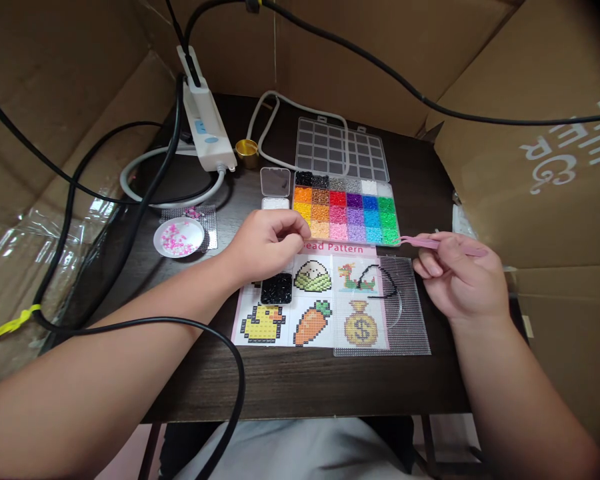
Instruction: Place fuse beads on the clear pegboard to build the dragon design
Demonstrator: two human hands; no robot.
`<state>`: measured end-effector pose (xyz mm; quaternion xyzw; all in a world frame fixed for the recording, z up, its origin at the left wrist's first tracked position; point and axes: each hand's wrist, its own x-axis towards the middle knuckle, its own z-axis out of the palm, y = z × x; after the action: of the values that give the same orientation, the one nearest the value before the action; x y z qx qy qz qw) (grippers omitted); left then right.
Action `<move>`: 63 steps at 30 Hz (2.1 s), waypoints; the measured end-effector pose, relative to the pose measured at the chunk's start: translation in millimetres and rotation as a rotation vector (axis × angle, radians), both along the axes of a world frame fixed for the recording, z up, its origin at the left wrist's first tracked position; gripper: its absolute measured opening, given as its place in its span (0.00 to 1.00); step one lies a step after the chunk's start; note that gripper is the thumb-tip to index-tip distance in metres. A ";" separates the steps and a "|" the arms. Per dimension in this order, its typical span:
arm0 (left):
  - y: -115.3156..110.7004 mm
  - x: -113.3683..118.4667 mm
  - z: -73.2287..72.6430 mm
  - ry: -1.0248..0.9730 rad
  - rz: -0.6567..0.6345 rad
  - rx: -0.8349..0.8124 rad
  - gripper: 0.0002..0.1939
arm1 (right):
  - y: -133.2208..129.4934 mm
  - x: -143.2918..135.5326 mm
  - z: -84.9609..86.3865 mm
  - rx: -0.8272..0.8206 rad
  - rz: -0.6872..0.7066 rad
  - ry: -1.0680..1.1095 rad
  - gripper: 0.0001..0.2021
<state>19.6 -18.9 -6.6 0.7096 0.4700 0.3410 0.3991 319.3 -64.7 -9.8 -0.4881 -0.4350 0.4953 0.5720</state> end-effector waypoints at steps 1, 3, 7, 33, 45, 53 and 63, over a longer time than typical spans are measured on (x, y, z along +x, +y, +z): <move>0.1 0.0 -0.2 0.000 0.000 -0.001 0.08 | 0.0 0.2 -0.2 0.004 -0.003 -0.004 0.09; 0.1 -0.1 -0.5 -0.004 -0.001 -0.002 0.08 | 0.0 0.7 -0.6 0.010 -0.007 -0.008 0.08; 0.1 -0.3 -0.3 0.004 -0.002 -0.007 0.08 | -0.7 1.2 -1.4 0.019 -0.007 -0.014 0.07; 0.5 -1.0 -0.8 -0.004 -0.005 0.034 0.08 | 0.2 -5.4 1.4 -0.002 -0.045 -0.036 0.09; -0.3 -1.2 -1.1 0.004 -0.013 0.027 0.08 | -34.9 -53.2 33.6 0.259 0.059 -0.451 0.03; -1.0 0.1 -3.6 -0.047 -0.023 0.062 0.09 | -41.1 -109.4 27.0 0.452 0.276 -0.532 0.06; -1.2 1.5 -5.6 -0.078 -0.039 0.071 0.08 | -44.4 -117.8 12.6 0.453 0.313 -0.574 0.07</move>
<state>21.1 -20.1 -12.2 0.7185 0.4278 0.3772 0.3981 201.5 -109.1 2.7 -0.3959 -0.7446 0.3115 0.4380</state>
